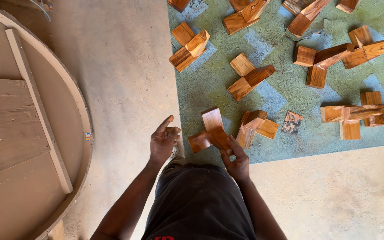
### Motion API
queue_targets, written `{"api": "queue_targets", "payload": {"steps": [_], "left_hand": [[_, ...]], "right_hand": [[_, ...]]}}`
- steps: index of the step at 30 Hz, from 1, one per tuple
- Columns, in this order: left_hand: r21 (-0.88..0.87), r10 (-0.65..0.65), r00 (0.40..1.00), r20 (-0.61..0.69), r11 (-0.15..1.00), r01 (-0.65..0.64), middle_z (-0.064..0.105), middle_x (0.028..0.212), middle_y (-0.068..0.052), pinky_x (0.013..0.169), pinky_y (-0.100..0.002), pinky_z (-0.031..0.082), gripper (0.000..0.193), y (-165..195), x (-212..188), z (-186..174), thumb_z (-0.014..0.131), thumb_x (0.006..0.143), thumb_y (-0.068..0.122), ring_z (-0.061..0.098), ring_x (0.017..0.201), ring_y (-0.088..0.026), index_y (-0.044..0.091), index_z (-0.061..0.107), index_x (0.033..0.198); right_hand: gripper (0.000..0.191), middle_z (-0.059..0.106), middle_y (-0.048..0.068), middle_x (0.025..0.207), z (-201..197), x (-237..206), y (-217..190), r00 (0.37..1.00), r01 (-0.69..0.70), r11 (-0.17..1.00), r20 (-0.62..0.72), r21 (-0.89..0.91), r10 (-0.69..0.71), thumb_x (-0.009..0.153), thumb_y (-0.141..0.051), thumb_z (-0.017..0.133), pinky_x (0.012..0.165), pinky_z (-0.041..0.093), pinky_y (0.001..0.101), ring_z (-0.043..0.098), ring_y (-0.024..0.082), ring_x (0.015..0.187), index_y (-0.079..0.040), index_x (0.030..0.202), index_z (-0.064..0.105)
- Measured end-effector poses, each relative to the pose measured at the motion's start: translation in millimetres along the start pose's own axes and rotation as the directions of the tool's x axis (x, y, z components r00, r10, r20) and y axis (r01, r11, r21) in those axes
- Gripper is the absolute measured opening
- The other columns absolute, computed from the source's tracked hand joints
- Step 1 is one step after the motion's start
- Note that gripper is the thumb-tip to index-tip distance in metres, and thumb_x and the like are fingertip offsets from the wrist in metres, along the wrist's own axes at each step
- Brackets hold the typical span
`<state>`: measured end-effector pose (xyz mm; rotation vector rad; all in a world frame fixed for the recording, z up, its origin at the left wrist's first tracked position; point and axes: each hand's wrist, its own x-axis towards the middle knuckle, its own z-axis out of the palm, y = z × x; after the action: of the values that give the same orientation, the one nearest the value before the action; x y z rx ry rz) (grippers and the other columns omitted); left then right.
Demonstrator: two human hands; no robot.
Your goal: The person sands multiple small wooden pieces using a sanding block. They pick up each piece, rub the surfaces with the block, and place the pieces back on a green mat. The person repeats this process for several pieces throughout the clip.
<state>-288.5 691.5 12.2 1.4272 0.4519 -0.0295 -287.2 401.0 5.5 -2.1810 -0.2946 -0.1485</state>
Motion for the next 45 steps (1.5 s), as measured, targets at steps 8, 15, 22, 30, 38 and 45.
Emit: {"api": "queue_targets", "payload": {"steps": [8,15,22,30,38,45], "left_hand": [[0.373,0.033,0.933,0.358,0.911,-0.175,0.076,0.105,-0.011,0.084,-0.033,0.06,0.045,-7,-16,30,0.068,0.101,0.02,0.07,0.094,-0.017,0.004,0.061,0.143],[0.601,0.03,0.867,0.497,0.71,-0.369,0.077,0.115,-0.014,0.083,-0.038,0.061,0.05,-5,-5,49,0.072,0.093,0.027,0.078,0.093,-0.026,0.012,0.062,0.139],[0.747,0.032,0.826,0.563,0.407,-0.525,0.077,0.104,-0.015,0.07,-0.045,0.061,0.054,9,2,66,0.071,0.091,0.027,0.076,0.083,-0.031,0.016,0.059,0.143],[0.761,-0.012,0.781,0.624,0.235,-0.604,0.075,0.109,-0.014,0.065,-0.043,0.061,0.048,1,1,57,0.072,0.09,0.032,0.076,0.081,-0.028,0.014,0.061,0.133],[0.804,-0.086,0.832,0.547,0.331,-0.494,0.075,0.104,-0.014,0.073,-0.045,0.06,0.054,8,1,64,0.068,0.093,0.03,0.075,0.087,-0.031,0.014,0.057,0.143],[0.775,0.003,0.846,0.533,0.399,-0.489,0.076,0.107,-0.012,0.076,-0.041,0.06,0.042,12,2,52,0.07,0.093,0.03,0.075,0.086,-0.028,0.016,0.066,0.132]], "right_hand": [[0.067,0.071,0.026,0.119,-11,-9,-16,0.977,-0.182,0.978,0.093,-0.1,0.191,0.081,-0.014,0.076,0.089,0.06,0.0436,0.074,0.039,0.106,-0.003,0.143,0.054],[0.068,0.07,0.029,0.119,-8,-5,-18,0.967,-0.217,0.97,0.112,-0.107,0.229,0.08,-0.015,0.076,0.089,0.059,0.0458,0.072,0.043,0.107,0.001,0.142,0.054],[0.07,0.065,0.031,0.131,-2,-9,-20,0.974,-0.193,0.978,0.101,-0.078,0.201,0.086,-0.017,0.079,0.094,0.057,0.047,0.067,0.045,0.117,0.003,0.147,0.049],[0.074,0.062,0.033,0.133,3,-9,-20,0.959,-0.239,0.968,0.14,-0.083,0.248,0.088,-0.018,0.077,0.095,0.057,0.0497,0.066,0.046,0.119,0.002,0.151,0.042],[0.075,0.065,0.031,0.128,6,-13,-17,0.955,-0.254,0.966,0.145,-0.04,0.257,0.09,-0.018,0.075,0.09,0.058,0.0508,0.068,0.047,0.115,-0.001,0.154,0.04],[0.071,0.065,0.033,0.127,7,-13,-15,0.975,-0.194,0.98,0.107,-0.041,0.197,0.089,-0.017,0.077,0.091,0.058,0.051,0.069,0.048,0.113,-0.001,0.149,0.044]]}}
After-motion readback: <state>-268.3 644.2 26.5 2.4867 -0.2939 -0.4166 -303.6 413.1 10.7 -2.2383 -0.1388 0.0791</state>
